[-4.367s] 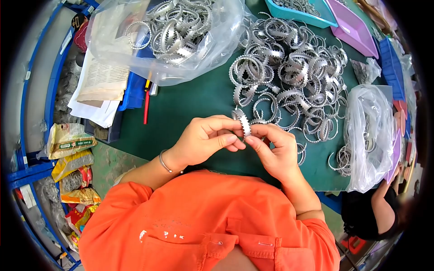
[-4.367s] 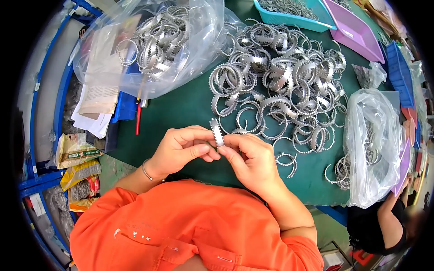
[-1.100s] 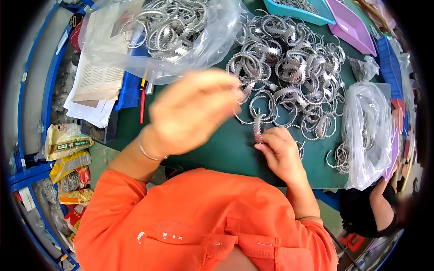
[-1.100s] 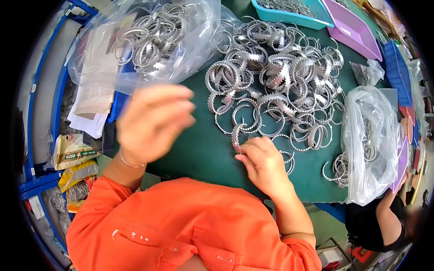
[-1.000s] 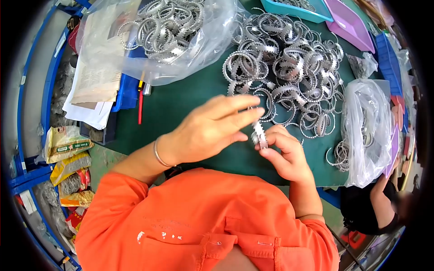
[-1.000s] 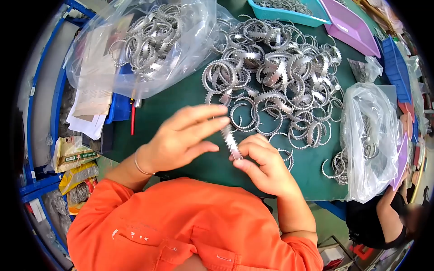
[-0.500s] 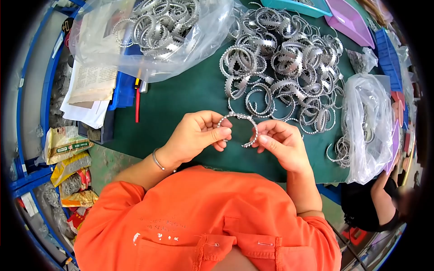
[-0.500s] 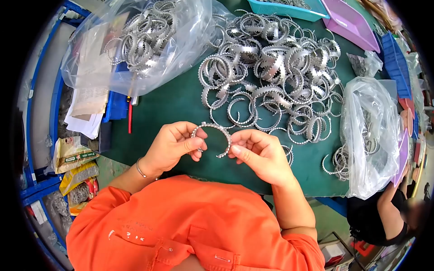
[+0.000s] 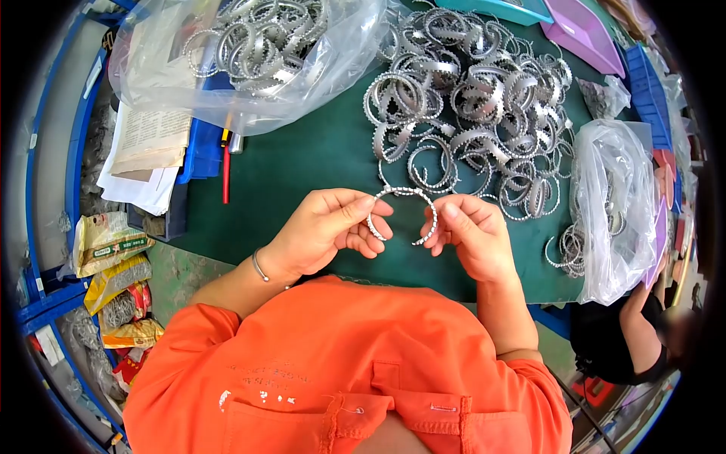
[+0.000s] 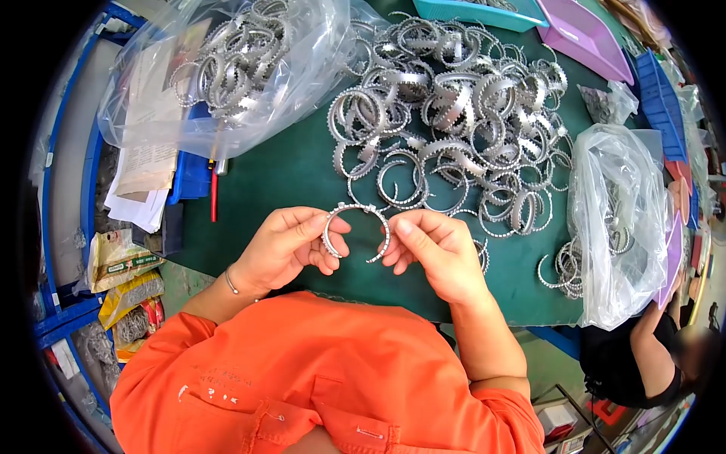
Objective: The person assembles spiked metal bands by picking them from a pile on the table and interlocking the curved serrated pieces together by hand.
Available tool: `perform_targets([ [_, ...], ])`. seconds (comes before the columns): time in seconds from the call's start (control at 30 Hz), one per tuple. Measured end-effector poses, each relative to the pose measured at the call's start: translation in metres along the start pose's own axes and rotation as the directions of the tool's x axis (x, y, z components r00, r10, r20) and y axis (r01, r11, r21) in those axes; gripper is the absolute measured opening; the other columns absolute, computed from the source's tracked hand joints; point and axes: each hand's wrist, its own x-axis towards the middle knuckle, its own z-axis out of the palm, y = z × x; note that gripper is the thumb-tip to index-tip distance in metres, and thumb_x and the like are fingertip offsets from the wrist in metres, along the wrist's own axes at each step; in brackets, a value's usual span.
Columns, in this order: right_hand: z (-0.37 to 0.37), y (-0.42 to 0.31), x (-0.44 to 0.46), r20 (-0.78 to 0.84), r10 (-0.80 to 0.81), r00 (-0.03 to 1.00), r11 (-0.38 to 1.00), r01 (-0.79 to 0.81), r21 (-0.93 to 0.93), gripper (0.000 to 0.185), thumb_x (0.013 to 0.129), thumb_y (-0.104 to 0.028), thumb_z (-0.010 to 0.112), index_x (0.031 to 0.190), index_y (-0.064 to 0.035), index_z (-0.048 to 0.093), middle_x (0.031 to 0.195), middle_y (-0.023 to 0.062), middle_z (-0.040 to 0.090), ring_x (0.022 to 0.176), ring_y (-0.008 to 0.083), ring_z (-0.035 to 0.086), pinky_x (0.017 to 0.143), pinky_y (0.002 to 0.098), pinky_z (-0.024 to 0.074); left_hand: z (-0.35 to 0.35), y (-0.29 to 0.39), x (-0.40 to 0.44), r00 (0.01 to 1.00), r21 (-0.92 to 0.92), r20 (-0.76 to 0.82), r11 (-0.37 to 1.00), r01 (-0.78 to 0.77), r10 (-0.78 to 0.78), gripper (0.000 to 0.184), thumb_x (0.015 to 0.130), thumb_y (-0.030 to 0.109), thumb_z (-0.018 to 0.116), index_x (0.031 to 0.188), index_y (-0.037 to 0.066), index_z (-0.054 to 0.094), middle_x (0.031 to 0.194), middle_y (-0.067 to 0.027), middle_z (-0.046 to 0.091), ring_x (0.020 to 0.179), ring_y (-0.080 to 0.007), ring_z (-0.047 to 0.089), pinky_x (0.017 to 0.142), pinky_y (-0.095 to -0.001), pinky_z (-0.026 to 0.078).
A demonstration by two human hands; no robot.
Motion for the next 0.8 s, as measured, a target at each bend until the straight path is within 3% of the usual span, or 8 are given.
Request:
perform_targets([
  [0.37, 0.0019, 0.0038, -0.0006, -0.04, 0.0, 0.999, 0.997, -0.003, -0.075, 0.018, 0.086, -0.013, 0.055, 0.09, 0.0037, 0.058, 0.068, 0.0076, 0.061, 0.054, 0.0103, 0.056, 0.05, 0.0206, 0.0467, -0.0022, -0.0043, 0.0002, 0.998, -0.066, 0.062, 0.998, 0.006, -0.002, 0.03, 0.093, 0.019, 0.04, 0.1, -0.006, 0.056, 0.082, -0.0136, 0.062, 0.067, -0.0173, 0.062, 0.061, -0.0275, 0.053],
  [0.63, 0.0006, 0.0076, -0.0045, -0.008, -0.199, 0.98, 0.973, 0.197, -0.122, 0.018, 0.083, -0.01, 0.059, 0.094, 0.0034, 0.059, 0.073, 0.0075, 0.061, 0.062, 0.01, 0.057, 0.055, 0.021, 0.0474, -0.0013, -0.0064, -0.0013, 0.994, -0.009, 0.102, 1.0, -0.024, 0.025, 0.026, 0.093, 0.019, 0.04, 0.096, -0.003, 0.054, 0.085, -0.014, 0.061, 0.07, -0.0184, 0.062, 0.063, -0.0282, 0.052],
  [0.8, 0.0032, 0.0056, -0.0049, -0.017, -0.208, 0.978, 0.969, 0.204, -0.14, 0.017, 0.084, -0.01, 0.058, 0.095, 0.0032, 0.06, 0.073, 0.0069, 0.061, 0.061, 0.0095, 0.056, 0.055, 0.0209, 0.0466, -0.0002, -0.005, -0.0019, 0.992, -0.039, 0.122, 0.999, -0.023, 0.028, 0.024, 0.092, 0.019, 0.044, 0.093, -0.004, 0.054, 0.085, -0.0128, 0.06, 0.071, -0.0181, 0.061, 0.063, -0.0266, 0.052],
])
